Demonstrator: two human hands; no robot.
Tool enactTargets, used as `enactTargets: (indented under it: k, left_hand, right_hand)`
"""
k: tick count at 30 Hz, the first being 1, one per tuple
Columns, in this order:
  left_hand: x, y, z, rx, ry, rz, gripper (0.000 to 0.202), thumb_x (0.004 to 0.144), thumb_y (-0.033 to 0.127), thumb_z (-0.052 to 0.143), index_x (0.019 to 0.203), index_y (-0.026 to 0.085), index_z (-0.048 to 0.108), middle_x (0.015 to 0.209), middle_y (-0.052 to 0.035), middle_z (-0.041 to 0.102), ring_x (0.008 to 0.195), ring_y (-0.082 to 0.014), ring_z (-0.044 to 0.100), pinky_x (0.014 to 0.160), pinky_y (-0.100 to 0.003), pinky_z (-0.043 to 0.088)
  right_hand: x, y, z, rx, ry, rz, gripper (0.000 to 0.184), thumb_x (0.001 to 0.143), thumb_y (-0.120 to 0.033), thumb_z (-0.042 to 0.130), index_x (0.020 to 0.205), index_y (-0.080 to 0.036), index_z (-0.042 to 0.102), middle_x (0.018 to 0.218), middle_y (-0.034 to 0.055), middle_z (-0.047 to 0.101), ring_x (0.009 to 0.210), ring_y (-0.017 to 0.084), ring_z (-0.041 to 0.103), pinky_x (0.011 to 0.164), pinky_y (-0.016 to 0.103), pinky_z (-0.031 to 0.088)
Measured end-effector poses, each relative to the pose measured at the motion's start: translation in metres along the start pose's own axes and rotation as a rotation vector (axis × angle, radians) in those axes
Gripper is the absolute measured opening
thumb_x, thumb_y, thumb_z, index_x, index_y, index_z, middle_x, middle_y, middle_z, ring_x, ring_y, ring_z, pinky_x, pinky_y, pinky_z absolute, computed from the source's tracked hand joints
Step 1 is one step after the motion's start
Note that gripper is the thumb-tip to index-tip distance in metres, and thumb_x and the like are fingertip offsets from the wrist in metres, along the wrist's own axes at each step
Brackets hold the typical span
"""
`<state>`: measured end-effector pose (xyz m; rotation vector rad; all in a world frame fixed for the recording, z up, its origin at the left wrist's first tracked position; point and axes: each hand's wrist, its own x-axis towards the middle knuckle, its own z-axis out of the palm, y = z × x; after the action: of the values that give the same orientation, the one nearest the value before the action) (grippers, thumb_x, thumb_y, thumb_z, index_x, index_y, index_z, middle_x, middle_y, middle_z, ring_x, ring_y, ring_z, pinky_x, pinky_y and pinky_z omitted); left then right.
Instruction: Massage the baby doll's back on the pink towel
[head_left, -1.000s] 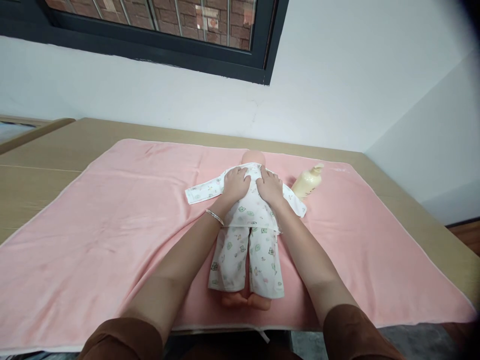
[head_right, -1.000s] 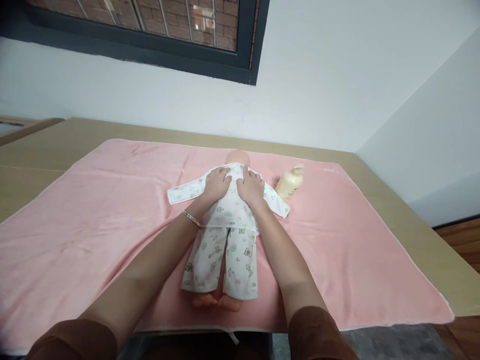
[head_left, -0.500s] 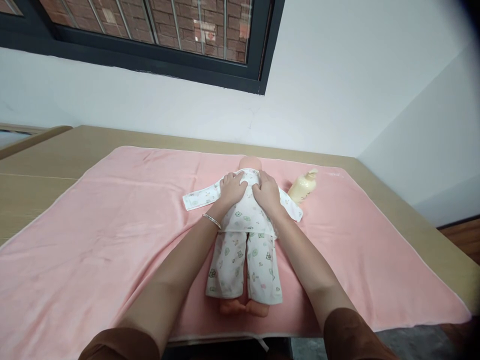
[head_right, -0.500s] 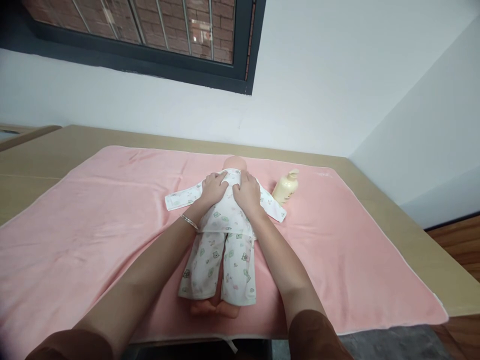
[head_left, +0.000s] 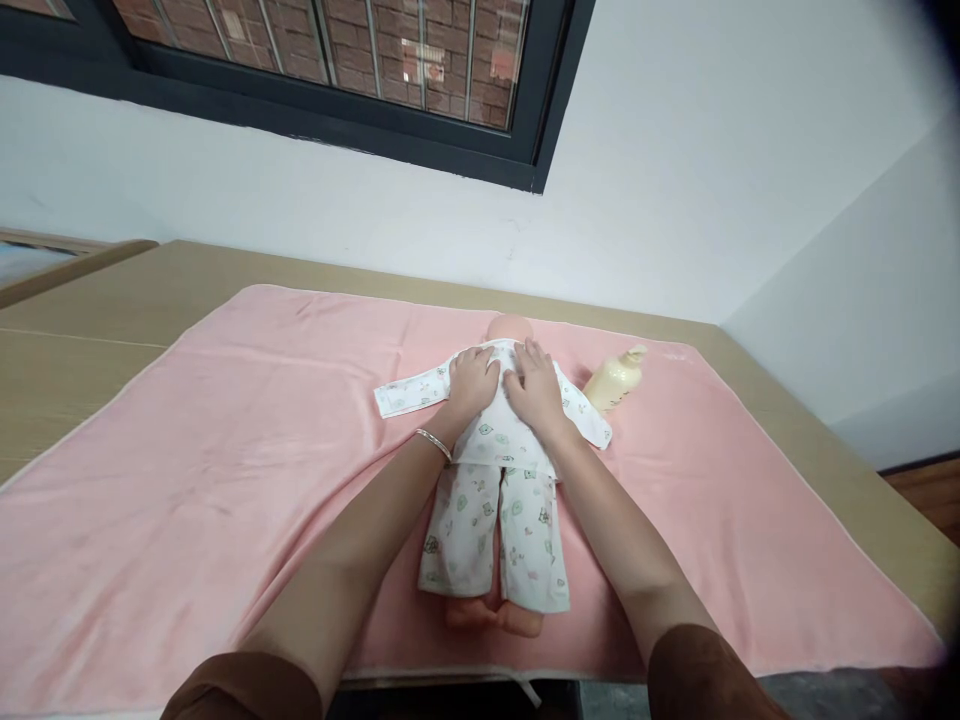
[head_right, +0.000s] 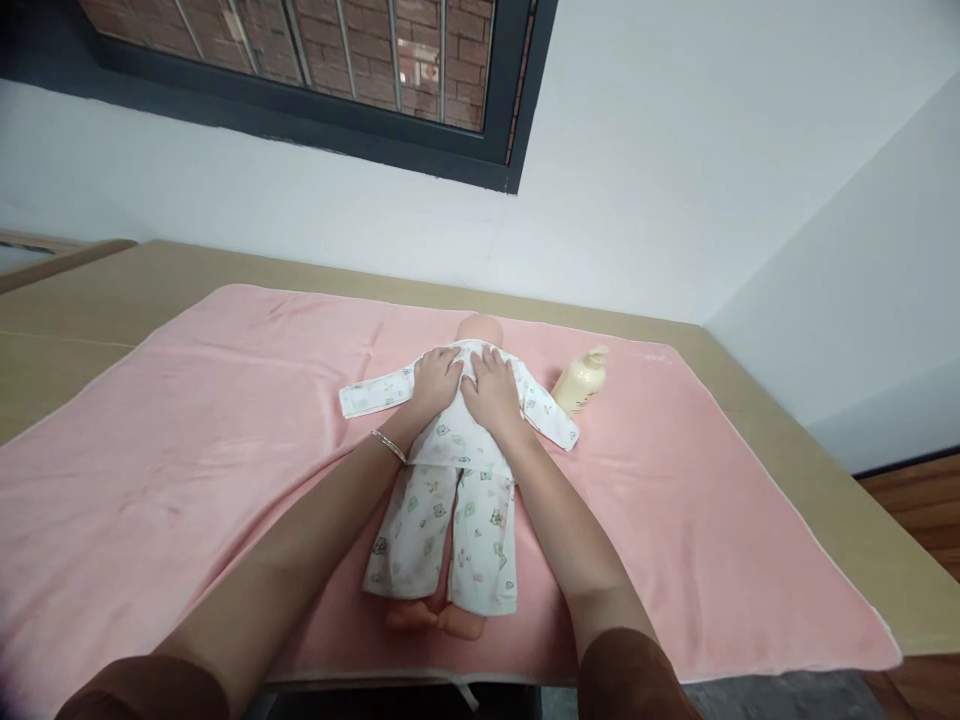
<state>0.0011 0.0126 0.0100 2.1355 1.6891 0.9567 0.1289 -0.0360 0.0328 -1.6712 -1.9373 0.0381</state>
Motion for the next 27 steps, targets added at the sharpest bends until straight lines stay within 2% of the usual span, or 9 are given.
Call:
enactTargets:
  k: [3, 7, 12, 18, 23, 27]
  left_hand:
    - [0.0, -0.001, 0.0, -0.019, 0.005, 0.001, 0.042, 0.095, 0.03, 0.039, 0.131, 0.024, 0.062, 0.133, -0.0085, 0.063, 0.128, -0.0265, 0.052, 0.114, -0.043, 0.036]
    - [0.0, -0.002, 0.001, -0.043, 0.021, 0.013, 0.042, 0.095, 0.028, 0.038, 0.128, 0.023, 0.064, 0.131, -0.0085, 0.065, 0.126, -0.0266, 0.054, 0.112, -0.043, 0.037]
    - [0.001, -0.003, 0.002, -0.059, 0.031, 0.023, 0.043, 0.095, 0.027, 0.038, 0.127, 0.021, 0.065, 0.131, -0.0083, 0.066, 0.126, -0.0265, 0.054, 0.113, -0.043, 0.036]
    - [0.002, -0.005, 0.003, -0.059, 0.029, 0.028, 0.042, 0.095, 0.028, 0.039, 0.128, 0.022, 0.065, 0.131, -0.0078, 0.066, 0.126, -0.0259, 0.054, 0.113, -0.042, 0.036]
    - [0.003, -0.004, 0.002, -0.057, 0.013, 0.022, 0.043, 0.094, 0.027, 0.038, 0.127, 0.02, 0.065, 0.132, -0.0088, 0.066, 0.127, -0.026, 0.054, 0.114, -0.042, 0.036]
    - [0.004, -0.004, 0.0, -0.059, 0.002, 0.02, 0.044, 0.093, 0.026, 0.038, 0.126, 0.019, 0.066, 0.133, -0.0092, 0.065, 0.127, -0.0255, 0.055, 0.114, -0.042, 0.036]
  right_hand:
    - [-0.001, 0.0, 0.003, 0.01, -0.066, -0.002, 0.053, 0.094, -0.027, 0.042, 0.144, -0.011, 0.051, 0.159, 0.0151, 0.035, 0.15, 0.031, 0.027, 0.123, 0.054, 0.019]
    - [0.0, 0.001, 0.005, 0.003, 0.044, 0.01, 0.055, 0.093, -0.026, 0.042, 0.146, -0.01, 0.047, 0.16, 0.015, 0.032, 0.151, 0.028, 0.025, 0.124, 0.05, 0.017]
    - [0.001, 0.001, 0.001, 0.01, -0.107, 0.017, 0.052, 0.095, -0.031, 0.042, 0.143, -0.016, 0.051, 0.159, 0.0146, 0.035, 0.15, 0.034, 0.027, 0.12, 0.062, 0.016]
    - [0.0, -0.002, -0.007, 0.026, 0.076, 0.0, 0.053, 0.093, -0.028, 0.042, 0.143, -0.014, 0.05, 0.162, 0.0133, 0.029, 0.151, 0.027, 0.024, 0.124, 0.053, 0.013]
    - [-0.003, -0.005, 0.005, -0.051, -0.102, -0.029, 0.05, 0.097, -0.03, 0.04, 0.144, -0.019, 0.051, 0.16, 0.0117, 0.035, 0.15, 0.029, 0.025, 0.123, 0.056, 0.013]
    - [-0.002, -0.009, 0.006, -0.101, -0.15, -0.018, 0.051, 0.099, -0.031, 0.036, 0.148, -0.02, 0.046, 0.161, 0.0102, 0.032, 0.151, 0.028, 0.023, 0.123, 0.055, 0.015]
